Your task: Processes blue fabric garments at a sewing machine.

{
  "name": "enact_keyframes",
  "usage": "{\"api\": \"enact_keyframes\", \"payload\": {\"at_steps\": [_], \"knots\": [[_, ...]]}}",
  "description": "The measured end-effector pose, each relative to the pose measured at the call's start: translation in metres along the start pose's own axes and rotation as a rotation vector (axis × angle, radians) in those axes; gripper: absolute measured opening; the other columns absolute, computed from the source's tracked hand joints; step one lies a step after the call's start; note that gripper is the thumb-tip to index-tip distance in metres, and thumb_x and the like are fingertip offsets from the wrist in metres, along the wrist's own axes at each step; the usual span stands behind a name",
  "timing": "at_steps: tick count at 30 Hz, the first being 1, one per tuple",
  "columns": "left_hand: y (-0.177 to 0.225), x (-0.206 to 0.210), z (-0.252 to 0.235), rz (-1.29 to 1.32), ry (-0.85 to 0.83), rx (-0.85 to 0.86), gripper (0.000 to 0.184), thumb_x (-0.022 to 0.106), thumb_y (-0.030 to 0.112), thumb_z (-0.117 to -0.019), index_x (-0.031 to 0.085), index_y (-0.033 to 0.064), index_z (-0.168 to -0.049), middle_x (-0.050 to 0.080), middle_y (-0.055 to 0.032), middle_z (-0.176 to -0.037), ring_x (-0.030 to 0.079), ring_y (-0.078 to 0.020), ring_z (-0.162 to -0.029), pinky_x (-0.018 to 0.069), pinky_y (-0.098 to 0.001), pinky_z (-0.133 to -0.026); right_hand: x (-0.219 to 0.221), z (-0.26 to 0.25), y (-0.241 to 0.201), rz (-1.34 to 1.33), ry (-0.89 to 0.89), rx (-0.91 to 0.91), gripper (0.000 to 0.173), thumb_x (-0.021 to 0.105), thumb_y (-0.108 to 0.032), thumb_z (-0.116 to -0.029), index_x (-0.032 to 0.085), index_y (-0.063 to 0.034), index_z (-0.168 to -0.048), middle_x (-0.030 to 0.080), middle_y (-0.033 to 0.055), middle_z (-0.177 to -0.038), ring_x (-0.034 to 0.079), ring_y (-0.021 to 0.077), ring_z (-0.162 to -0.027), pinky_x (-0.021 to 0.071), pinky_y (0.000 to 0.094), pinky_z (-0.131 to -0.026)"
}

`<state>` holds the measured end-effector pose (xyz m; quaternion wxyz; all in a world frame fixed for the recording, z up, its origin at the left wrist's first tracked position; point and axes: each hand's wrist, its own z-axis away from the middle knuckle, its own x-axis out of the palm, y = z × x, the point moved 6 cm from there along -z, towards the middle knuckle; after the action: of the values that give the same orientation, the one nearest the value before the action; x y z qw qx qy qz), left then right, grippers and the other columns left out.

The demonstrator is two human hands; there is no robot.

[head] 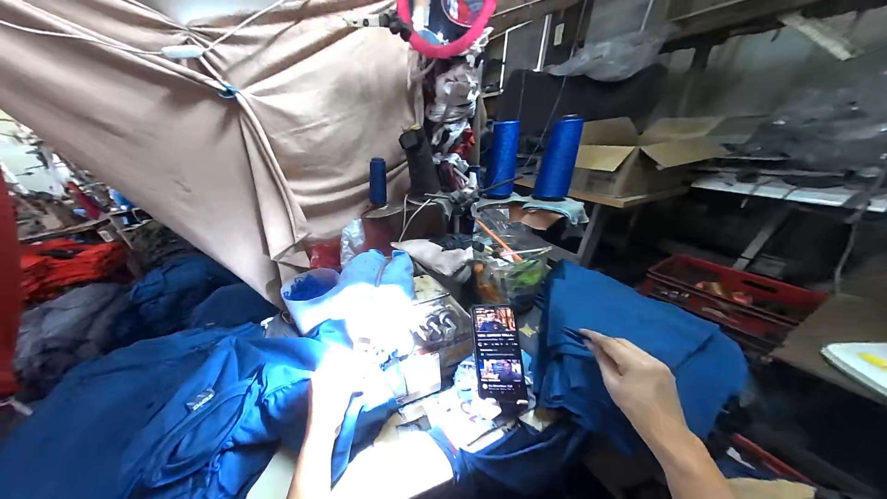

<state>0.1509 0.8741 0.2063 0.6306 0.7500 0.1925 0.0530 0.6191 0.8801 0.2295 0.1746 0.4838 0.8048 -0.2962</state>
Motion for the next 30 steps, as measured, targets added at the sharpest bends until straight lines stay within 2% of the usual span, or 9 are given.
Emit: {"api": "enact_keyframes", "payload": {"at_steps": [3,8,10,11,13,16,22,26,30], "knots": [[0.002,0.000,-0.002,-0.043,-0.040,-0.037,0.022,0.072,0.011,-0.0928,0.069,-0.0005,-0.112,0.071,-0.0094,-0.091,0.070,-0.0150,-0.077,0.0605,-0.0330,-0.069,0.002,0.004,-0.048,-0.436,-0.078,0.153,0.032,0.055,-0.020,-0.1020,0.071,-0.0035,-0.124,0.073,0.0071,-0.099,0.069,0.0114,-0.073,0.0613,0.0299,-0.065],[0.020,0.005,0.003,-0.081,-0.123,-0.112,0.028,0.066,0.011,-0.0973,0.065,-0.0077,-0.119,0.070,-0.0162,-0.100,0.067,-0.0175,-0.083,0.0576,-0.0319,-0.075,0.080,0.025,-0.139,-0.860,-0.636,0.411,0.027,0.058,-0.016,-0.1010,0.069,-0.0041,-0.123,0.072,0.0040,-0.096,0.065,0.0088,-0.067,0.0563,0.0279,-0.059],[-0.001,0.001,-0.001,0.030,-0.026,0.007,0.022,0.072,0.009,-0.0903,0.068,-0.0047,-0.106,0.072,-0.0117,-0.087,0.070,-0.0172,-0.074,0.0609,-0.0326,-0.066,0.117,0.033,-0.162,-0.884,-0.797,0.473,0.029,0.065,-0.019,-0.0972,0.066,-0.0049,-0.123,0.069,0.0048,-0.094,0.065,0.0109,-0.067,0.0572,0.0292,-0.060],[-0.004,0.000,-0.002,0.054,-0.017,0.026,0.022,0.074,0.010,-0.0891,0.069,-0.0040,-0.105,0.071,-0.0109,-0.087,0.070,-0.0174,-0.074,0.0608,-0.0333,-0.067,0.131,0.035,-0.172,-0.881,-0.797,0.449,0.034,0.070,-0.022,-0.0936,0.065,-0.0060,-0.123,0.068,0.0046,-0.095,0.065,0.0102,-0.068,0.0572,0.0285,-0.061],[-0.003,0.001,-0.001,0.063,-0.017,0.003,0.023,0.076,0.009,-0.0881,0.069,-0.0038,-0.106,0.072,-0.0105,-0.088,0.071,-0.0177,-0.077,0.0615,-0.0339,-0.069,0.138,0.031,-0.192,-0.794,-0.737,0.327,0.041,0.073,-0.030,-0.0908,0.067,-0.0092,-0.125,0.070,0.0051,-0.110,0.067,0.0095,-0.089,0.0573,0.0289,-0.081],[0.004,0.005,0.004,0.022,-0.007,-0.010,0.024,0.077,0.005,-0.0874,0.068,-0.0060,-0.107,0.073,-0.0116,-0.091,0.072,-0.0168,-0.080,0.0627,-0.0332,-0.073,0.142,0.022,-0.215,-0.587,-0.647,0.209,0.038,0.066,-0.042,-0.0956,0.074,-0.0133,-0.118,0.070,0.0073,-0.121,0.066,0.0189,-0.113,0.0535,0.0412,-0.100],[-0.004,0.005,0.000,0.039,-0.014,0.008,0.025,0.076,0.001,-0.0851,0.068,-0.0062,-0.108,0.073,-0.0119,-0.093,0.073,-0.0175,-0.081,0.0635,-0.0338,-0.074,0.152,0.011,-0.237,-0.426,-0.695,0.171,0.034,0.062,-0.036,-0.0977,0.077,-0.0080,-0.112,0.072,0.0144,-0.117,0.067,0.0290,-0.113,0.0522,0.0489,-0.099],[-0.003,-0.003,0.003,0.108,-0.039,-0.002,0.020,0.074,0.008,-0.0891,0.070,-0.0031,-0.105,0.073,-0.0110,-0.091,0.072,-0.0188,-0.080,0.0625,-0.0352,-0.071,0.138,0.014,-0.223,-0.480,-0.651,0.118,0.030,0.064,-0.038,-0.0971,0.078,-0.0166,-0.113,0.073,0.0062,-0.118,0.068,0.0222,-0.112,0.0555,0.0479,-0.097],[0.012,-0.052,-0.003,0.021,0.119,0.085,0.016,0.064,0.006,-0.0968,0.073,-0.0013,-0.109,0.074,-0.0098,-0.097,0.072,-0.0161,-0.085,0.0616,-0.0335,-0.075,0.062,0.008,-0.166,-0.432,-0.332,-0.114,0.030,0.073,-0.016,-0.0864,0.078,-0.0119,-0.116,0.071,0.0136,-0.108,0.071,0.0277,-0.093,0.0611,0.0484,-0.076]]}}
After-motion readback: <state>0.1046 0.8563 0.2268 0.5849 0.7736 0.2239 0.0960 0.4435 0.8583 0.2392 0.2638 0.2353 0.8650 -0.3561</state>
